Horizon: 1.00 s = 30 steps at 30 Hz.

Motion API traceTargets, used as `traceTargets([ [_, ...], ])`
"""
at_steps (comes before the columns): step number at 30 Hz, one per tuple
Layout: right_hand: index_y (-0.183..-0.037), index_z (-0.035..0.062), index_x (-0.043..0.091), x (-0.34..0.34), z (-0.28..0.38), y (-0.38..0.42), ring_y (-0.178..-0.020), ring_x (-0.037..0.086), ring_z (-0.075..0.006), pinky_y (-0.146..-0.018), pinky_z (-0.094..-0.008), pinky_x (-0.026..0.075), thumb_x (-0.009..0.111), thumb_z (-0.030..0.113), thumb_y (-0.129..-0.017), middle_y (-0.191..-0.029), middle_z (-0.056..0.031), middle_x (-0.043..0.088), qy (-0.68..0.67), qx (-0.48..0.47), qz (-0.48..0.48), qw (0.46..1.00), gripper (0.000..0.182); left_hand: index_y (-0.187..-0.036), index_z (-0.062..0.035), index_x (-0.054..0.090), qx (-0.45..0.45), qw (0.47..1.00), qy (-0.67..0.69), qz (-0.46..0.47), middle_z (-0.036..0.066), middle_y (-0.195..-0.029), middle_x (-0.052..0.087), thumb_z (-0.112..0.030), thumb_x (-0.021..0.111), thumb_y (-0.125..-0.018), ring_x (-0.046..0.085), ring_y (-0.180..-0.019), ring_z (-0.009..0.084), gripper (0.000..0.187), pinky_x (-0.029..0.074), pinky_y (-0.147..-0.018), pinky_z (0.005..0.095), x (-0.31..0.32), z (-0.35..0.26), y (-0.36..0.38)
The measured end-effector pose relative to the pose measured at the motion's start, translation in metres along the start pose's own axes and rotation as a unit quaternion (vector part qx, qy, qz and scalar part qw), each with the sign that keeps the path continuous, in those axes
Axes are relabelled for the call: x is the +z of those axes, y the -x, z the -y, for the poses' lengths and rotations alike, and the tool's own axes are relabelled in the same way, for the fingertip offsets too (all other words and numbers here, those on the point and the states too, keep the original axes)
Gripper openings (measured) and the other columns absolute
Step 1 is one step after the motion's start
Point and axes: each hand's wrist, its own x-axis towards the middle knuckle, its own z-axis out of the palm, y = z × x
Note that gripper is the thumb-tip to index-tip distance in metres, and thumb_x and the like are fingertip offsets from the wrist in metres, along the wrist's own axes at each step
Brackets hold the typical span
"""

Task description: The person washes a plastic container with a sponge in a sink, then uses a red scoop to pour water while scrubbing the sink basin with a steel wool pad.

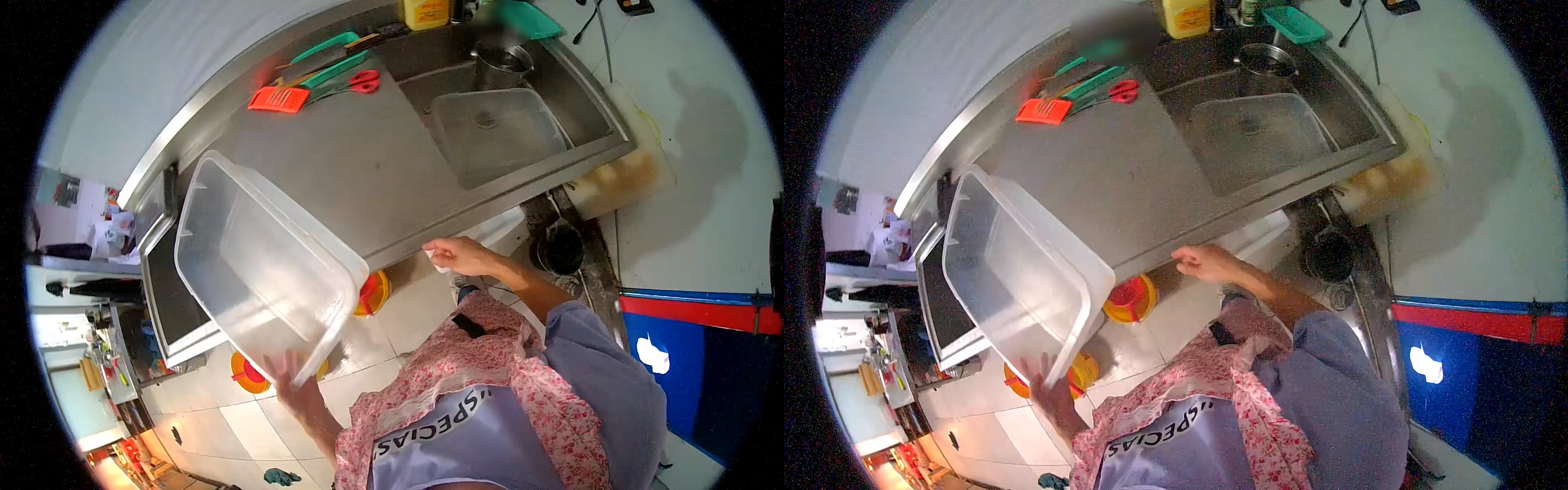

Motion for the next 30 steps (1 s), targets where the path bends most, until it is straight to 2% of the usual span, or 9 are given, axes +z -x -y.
traceTargets([
  [9,-0.121,0.005,0.049,-0.168,-0.054,-0.003,-0.082,0.059,-0.0144,-0.07,-0.0279,0.048,0.05,0.026,-0.09,-0.093,-0.0074,0.061,-0.126,0.102,-0.136,0.977,0.037,-0.139,-0.0206,0.027,-0.022,0.992,-0.052,-0.112,0.016,-0.12,0.039,-0.011,0.041,-0.082,0.047,-0.106,0.032,0.059,0.039,-0.09,0.0499,0.11,0.07,-0.073],
  [12,-0.121,0.0029,0.048,-0.189,-0.076,-0.011,-0.078,0.057,-0.012,-0.066,-0.0264,0.048,0.05,0.024,-0.091,-0.089,-0.0054,0.06,-0.144,0.112,-0.171,0.968,0.037,-0.138,-0.0228,0.026,-0.004,0.985,-0.12,-0.12,0.02,-0.12,0.038,-0.018,0.047,-0.081,0.039,-0.114,0.0404,0.06,0.039,-0.091,0.0569,0.102,0.082,-0.088],
  [15,-0.12,-0.0001,0.047,-0.192,-0.085,0.002,-0.076,0.057,-0.0117,-0.065,-0.0266,0.047,0.05,0.023,-0.091,-0.087,-0.0048,0.06,-0.155,0.113,-0.176,0.966,0.037,-0.138,-0.0149,0.027,-0.018,0.982,-0.141,-0.123,0.018,-0.134,0.031,-0.022,0.051,-0.086,0.033,-0.122,0.0346,0.058,0.033,-0.093,0.0549,0.096,0.074,-0.09],
  [17,-0.119,-0.0006,0.048,-0.192,-0.086,0.018,-0.075,0.057,-0.0119,-0.065,-0.0264,0.047,0.05,0.023,-0.091,-0.087,-0.0049,0.06,-0.16,0.102,-0.16,0.969,0.037,-0.138,-0.0099,0.027,0.081,0.891,-0.369,-0.253,0.014,-0.139,0.028,-0.031,0.059,-0.084,0.029,-0.126,0.0321,0.065,0.032,-0.098,0.0456,0.125,0.069,-0.078],
  [19,-0.118,0.0023,0.05,-0.198,-0.091,0.04,-0.075,0.057,-0.0125,-0.066,-0.0274,0.047,0.051,0.024,-0.089,-0.087,-0.006,0.061,-0.136,0.096,-0.182,0.969,0.036,-0.135,-0.0061,0.032,0.271,0.822,-0.427,-0.263,0.014,-0.139,0.03,-0.03,0.058,-0.085,0.035,-0.124,0.029,0.061,0.034,-0.098,0.0394,0.169,0.065,-0.07],
  [23,-0.116,0.0059,0.052,-0.225,-0.112,0.052,-0.07,0.058,-0.0133,-0.064,-0.0287,0.048,0.053,0.027,-0.087,-0.082,-0.0057,0.063,-0.055,0.179,-0.223,0.957,0.036,-0.122,0.0009,0.047,0.425,0.784,-0.452,-0.014,0.013,-0.122,0.052,-0.013,0.045,-0.092,0.05,-0.111,0.0237,0.033,0.041,-0.094,0.0336,0.26,0.062,-0.065],
  [26,-0.117,0.0056,0.051,-0.245,-0.128,0.035,-0.067,0.057,-0.0114,-0.061,-0.0256,0.047,0.054,0.025,-0.088,-0.079,-0.003,0.062,-0.063,0.134,-0.265,0.953,0.036,-0.112,0.0006,0.055,0.287,0.858,-0.393,0.163,0.014,-0.108,0.059,-0.012,0.049,-0.089,0.054,-0.104,0.0228,0.026,0.041,-0.093,0.0347,0.313,0.105,-0.058],
  [28,-0.12,0.0058,0.05,-0.253,-0.131,0.012,-0.065,0.056,-0.0104,-0.059,-0.0247,0.046,0.054,0.025,-0.088,-0.078,-0.0023,0.061,-0.115,0.164,-0.228,0.953,0.038,-0.11,-0.0011,0.058,0.189,0.82,-0.425,0.334,0.012,-0.108,0.06,-0.002,0.051,-0.086,0.056,-0.1,0.0195,0.026,0.043,-0.089,0.0309,0.335,0.145,-0.065],
  [30,-0.125,0.0049,0.045,-0.272,-0.162,-0.016,-0.062,0.053,-0.0104,-0.054,-0.0241,0.046,0.055,0.026,-0.087,-0.079,-0.0029,0.061,-0.137,0.174,-0.16,0.962,0.044,-0.109,-0.0026,0.059,0.064,0.784,-0.46,0.411,0.008,-0.104,0.061,-0.006,0.053,-0.086,0.057,-0.093,0.0147,0.024,0.046,-0.08,0.0267,0.361,0.19,-0.069],
])
